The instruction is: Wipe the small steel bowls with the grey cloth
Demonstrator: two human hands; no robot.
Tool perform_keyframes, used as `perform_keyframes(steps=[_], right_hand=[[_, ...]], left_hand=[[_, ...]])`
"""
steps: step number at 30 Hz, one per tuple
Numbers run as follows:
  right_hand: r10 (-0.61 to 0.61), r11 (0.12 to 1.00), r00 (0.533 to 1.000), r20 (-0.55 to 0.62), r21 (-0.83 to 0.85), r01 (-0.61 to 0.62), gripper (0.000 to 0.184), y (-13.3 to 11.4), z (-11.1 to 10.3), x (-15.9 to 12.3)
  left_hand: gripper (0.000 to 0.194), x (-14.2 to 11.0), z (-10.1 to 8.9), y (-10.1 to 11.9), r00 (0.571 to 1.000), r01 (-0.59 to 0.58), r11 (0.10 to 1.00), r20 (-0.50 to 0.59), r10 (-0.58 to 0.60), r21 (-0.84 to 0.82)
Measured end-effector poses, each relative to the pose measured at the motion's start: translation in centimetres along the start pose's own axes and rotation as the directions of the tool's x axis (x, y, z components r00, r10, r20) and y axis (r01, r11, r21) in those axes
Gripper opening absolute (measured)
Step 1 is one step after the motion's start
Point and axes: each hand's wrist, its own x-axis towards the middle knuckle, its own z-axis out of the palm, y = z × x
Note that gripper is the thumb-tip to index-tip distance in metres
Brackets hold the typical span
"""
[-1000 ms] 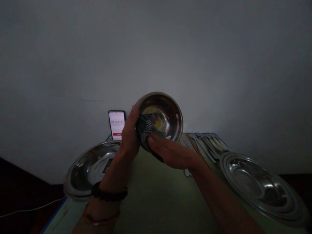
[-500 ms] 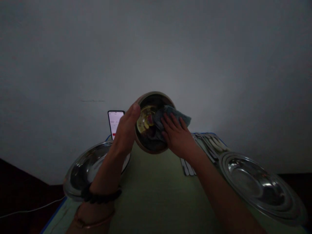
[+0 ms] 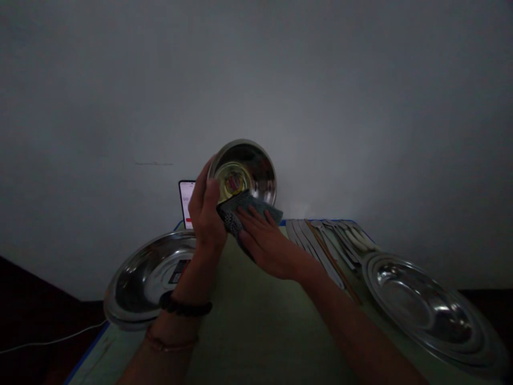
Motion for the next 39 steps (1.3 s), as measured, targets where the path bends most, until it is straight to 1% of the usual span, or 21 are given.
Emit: perform_keyframes(steps=[2,4,5,7,9,11,12,14,16,20,22,26,27,29,32,33,34,36,37,38,39], right_hand=[[-0.061,0.998,0.998,-0.013,-0.006,0.061,0.055,-0.3,-0.1,0.1],[-0.115,0.992,0.993,-0.038,-0.059,0.113,0.053,0.1,-0.3,0.1],[-0.131,0.987,0.99,-0.05,-0.095,0.126,0.051,0.4,-0.3,0.2],[-0.144,0.977,0.986,-0.082,-0.168,0.128,0.05,1.3,-0.5,0.2],[-0.149,0.964,0.98,-0.129,-0.24,0.115,0.054,2.3,-0.9,0.3],[-0.171,0.947,0.968,-0.181,-0.3,0.112,0.055,3.2,-1.5,0.2],[-0.19,0.939,0.96,-0.206,-0.323,0.116,0.055,3.5,-1.9,0.2],[-0.223,0.928,0.944,-0.243,-0.349,0.13,0.055,4.1,-2.7,0.0],[-0.248,0.924,0.935,-0.253,-0.352,0.15,0.055,4.5,-3.3,-0.2],[-0.273,0.922,0.936,-0.222,-0.34,0.188,0.058,4.7,-3.8,-0.4],[-0.274,0.924,0.943,-0.19,-0.323,0.204,0.059,4.7,-3.8,-0.5],[-0.286,0.93,0.952,-0.11,-0.272,0.248,0.06,3.8,-3.4,-0.7],[-0.287,0.933,0.953,-0.097,-0.256,0.254,0.059,3.3,-3.2,-0.7],[-0.279,0.94,0.956,-0.087,-0.229,0.254,0.053,2.2,-2.8,-0.6],[-0.259,0.946,0.959,-0.116,-0.232,0.227,0.048,0.9,-2.5,-0.4],[-0.255,0.945,0.959,-0.127,-0.242,0.219,0.047,0.8,-2.5,-0.4],[-0.253,0.944,0.958,-0.136,-0.25,0.214,0.047,0.9,-2.6,-0.3],[-0.253,0.942,0.957,-0.144,-0.261,0.209,0.05,1.6,-3.1,-0.3],[-0.255,0.939,0.956,-0.146,-0.272,0.209,0.053,2.0,-3.4,-0.4],[-0.26,0.934,0.954,-0.15,-0.289,0.209,0.055,2.5,-3.7,-0.4],[-0.266,0.928,0.951,-0.155,-0.31,0.209,0.057,3.0,-3.9,-0.5]], left_hand=[[0.028,0.0,0.0,-0.2,0.999,0.026,0.999,-0.02,-0.027,-0.028],[0.029,0.1,0.0,-0.6,0.997,0.072,0.994,0.012,-0.071,-0.08],[0.029,0.2,0.0,-0.7,0.994,0.109,0.987,0.025,-0.107,-0.118],[0.027,0.3,0.0,-0.8,0.973,0.233,0.952,0.042,-0.229,-0.2],[0.034,0.6,-0.1,-0.4,0.926,0.374,0.884,0.059,-0.373,-0.28],[0.039,1.0,-0.3,0.5,0.862,0.49,0.803,0.049,-0.505,-0.339],[0.036,1.3,-0.5,1.0,0.829,0.531,0.77,0.029,-0.558,-0.354],[0.019,1.8,-1.0,1.9,0.757,0.606,0.706,-0.008,-0.654,-0.366],[0.007,2.3,-1.4,2.4,0.724,0.644,0.68,-0.009,-0.69,-0.349],[0.009,2.4,-1.4,1.9,0.721,0.666,0.671,0.049,-0.691,-0.327],[0.017,2.0,-1.0,1.5,0.747,0.643,0.691,0.074,-0.661,-0.329],[0.036,1.2,-0.1,0.8,0.829,0.544,0.752,0.096,-0.552,-0.372],[0.039,0.9,0.2,0.7,0.837,0.526,0.754,0.084,-0.54,-0.395],[0.042,0.4,0.8,0.3,0.849,0.481,0.757,0.021,-0.528,-0.442],[0.037,-0.4,1.7,0.0,0.862,0.393,0.784,-0.106,-0.496,-0.481],[0.033,-0.6,1.9,0.0,0.867,0.372,0.792,-0.123,-0.482,-0.484],[0.027,-0.6,1.9,0.0,0.873,0.369,0.794,-0.114,-0.475,-0.483],[0.011,-0.3,1.6,0.3,0.871,0.417,0.779,-0.039,-0.489,-0.468],[0.006,0.0,1.2,0.5,0.861,0.455,0.766,0.003,-0.509,-0.453],[0.007,0.3,0.7,0.8,0.842,0.498,0.75,0.037,-0.538,-0.434],[0.009,0.8,0.2,1.0,0.821,0.532,0.737,0.041,-0.569,-0.418]])
